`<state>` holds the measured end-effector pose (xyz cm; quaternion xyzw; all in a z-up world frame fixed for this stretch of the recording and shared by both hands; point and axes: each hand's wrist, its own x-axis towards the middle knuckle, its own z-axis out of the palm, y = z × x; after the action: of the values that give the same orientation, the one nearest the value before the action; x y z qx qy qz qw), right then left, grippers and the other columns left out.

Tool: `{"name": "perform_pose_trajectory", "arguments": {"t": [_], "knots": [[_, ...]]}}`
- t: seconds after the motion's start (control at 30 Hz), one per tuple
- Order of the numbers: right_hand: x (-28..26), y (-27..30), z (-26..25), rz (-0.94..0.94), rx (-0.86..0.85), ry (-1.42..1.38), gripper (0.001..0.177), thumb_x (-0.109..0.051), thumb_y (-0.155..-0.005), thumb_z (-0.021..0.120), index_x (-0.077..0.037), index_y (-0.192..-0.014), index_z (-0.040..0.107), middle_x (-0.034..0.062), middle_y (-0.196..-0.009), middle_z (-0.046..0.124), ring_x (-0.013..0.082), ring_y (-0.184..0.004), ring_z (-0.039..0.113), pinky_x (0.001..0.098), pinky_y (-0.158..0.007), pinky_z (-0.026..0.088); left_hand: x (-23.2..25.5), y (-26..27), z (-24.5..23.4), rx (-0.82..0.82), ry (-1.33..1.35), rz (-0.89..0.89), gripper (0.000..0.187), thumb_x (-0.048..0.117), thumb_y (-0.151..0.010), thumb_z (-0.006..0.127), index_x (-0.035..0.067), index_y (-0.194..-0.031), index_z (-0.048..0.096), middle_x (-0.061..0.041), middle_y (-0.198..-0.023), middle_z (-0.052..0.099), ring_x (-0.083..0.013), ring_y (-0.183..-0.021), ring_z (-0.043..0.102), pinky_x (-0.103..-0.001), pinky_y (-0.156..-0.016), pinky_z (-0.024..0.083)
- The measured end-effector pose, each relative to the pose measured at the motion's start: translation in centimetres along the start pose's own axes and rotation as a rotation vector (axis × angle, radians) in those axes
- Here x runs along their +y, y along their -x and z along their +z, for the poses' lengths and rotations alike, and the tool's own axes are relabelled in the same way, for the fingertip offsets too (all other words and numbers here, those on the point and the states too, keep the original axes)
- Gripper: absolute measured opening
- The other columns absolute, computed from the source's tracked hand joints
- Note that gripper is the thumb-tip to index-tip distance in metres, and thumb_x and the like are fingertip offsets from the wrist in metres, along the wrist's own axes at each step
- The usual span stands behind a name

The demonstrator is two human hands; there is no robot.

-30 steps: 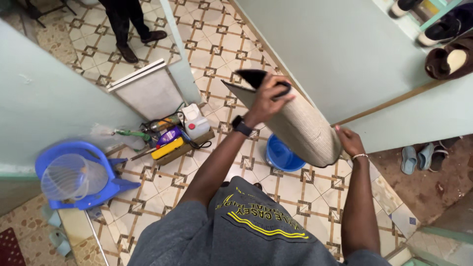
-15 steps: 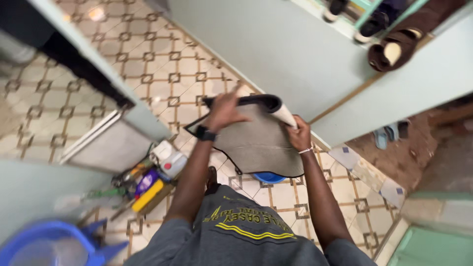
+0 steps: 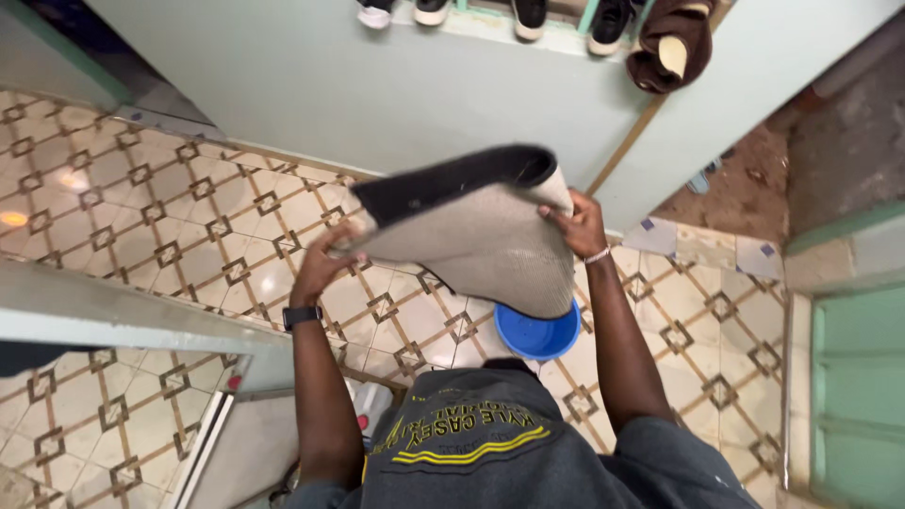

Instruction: The person picks up a floor mat, shakes it out, places it on a shelf, and then prepares a cleaning solution in a blue bucket by adding liquid from a green bottle and another blue and orange bottle, and finally rinses out the bucket and a yellow towel.

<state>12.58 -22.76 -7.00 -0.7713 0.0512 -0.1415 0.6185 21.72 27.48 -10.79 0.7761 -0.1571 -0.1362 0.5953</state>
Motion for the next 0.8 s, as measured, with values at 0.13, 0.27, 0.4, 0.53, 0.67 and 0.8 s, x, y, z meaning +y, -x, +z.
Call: {"name": "perform_pose_trajectory", "arguments": {"t": [0.13,0.27,0.4,0.53,0.67,0.8], "knots": [[1.1,-2.6,-1.7,-0.051,0.048,-0.211,0.028,-0.008,-0.089,0.078,-0.001,-0.115,0.071,0.0034,-0.105,0.074,0.0113,-0.092,0.068,0.0294,-0.082,0.058,-2.6,-4.1,-1.4,-0.055,0.27,-0.122,0.106,0.016,-0.066,0.085,0.015,-0.157,0.031,-0.005,-0.158,0.04,-0.0238,-0.148,0.036,-0.043,-0.096,0.054],[2.2,-5.1,-4.7,-0.086,0.012,-0.456,0.028,-0.004,-0.097,0.073,0.004,-0.122,0.065,0.01,-0.113,0.072,0.0172,-0.099,0.07,0.0335,-0.088,0.059,-1.3,-10.0,3.0,-0.119,0.033,0.036,0.117,0.014,-0.068,0.091,0.01,-0.16,0.019,-0.012,-0.164,0.03,-0.0261,-0.152,0.025,-0.038,-0.1,0.053],[2.6,-8.8,-6.3,-0.14,-0.01,-0.694,0.032,-0.005,-0.1,0.07,0.005,-0.129,0.061,0.015,-0.124,0.071,0.0223,-0.109,0.071,0.0371,-0.097,0.06,3.5,-17.2,4.1,-0.109,0.115,0.175,0.093,0.018,-0.079,0.093,-0.011,-0.151,0.041,-0.031,-0.15,0.052,-0.0416,-0.138,0.05,-0.05,-0.11,0.047],[4.7,-12.1,-8.3,-0.1,0.029,-0.75,0.035,-0.008,-0.099,0.069,0.004,-0.131,0.06,0.0154,-0.125,0.071,0.0229,-0.111,0.071,0.0375,-0.097,0.059,7.5,-23.3,5.2,-0.042,0.026,-0.013,0.078,0.036,-0.072,0.09,-0.002,-0.133,0.059,-0.02,-0.123,0.072,-0.0295,-0.114,0.071,-0.047,-0.101,0.059],[7.3,-16.3,-10.5,-0.072,0.124,-0.589,0.036,-0.014,-0.102,0.071,0.007,-0.13,0.061,0.0142,-0.12,0.071,0.0212,-0.105,0.07,0.0377,-0.092,0.058,9.5,-29.0,8.6,-0.032,-0.002,-0.081,0.078,0.035,-0.08,0.087,0.001,-0.137,0.047,-0.017,-0.125,0.066,-0.0275,-0.114,0.065,-0.047,-0.098,0.052],[6.1,-20.2,-9.4,0.047,0.421,-0.103,0.043,-0.025,-0.097,0.072,0.005,-0.127,0.064,0.0114,-0.117,0.073,0.018,-0.103,0.069,0.0351,-0.089,0.057,9.9,-34.8,14.5,0.165,0.048,0.15,0.044,0.029,-0.091,0.076,-0.006,-0.117,0.069,-0.019,-0.113,0.076,-0.0276,-0.101,0.073,-0.04,-0.09,0.057]]}}
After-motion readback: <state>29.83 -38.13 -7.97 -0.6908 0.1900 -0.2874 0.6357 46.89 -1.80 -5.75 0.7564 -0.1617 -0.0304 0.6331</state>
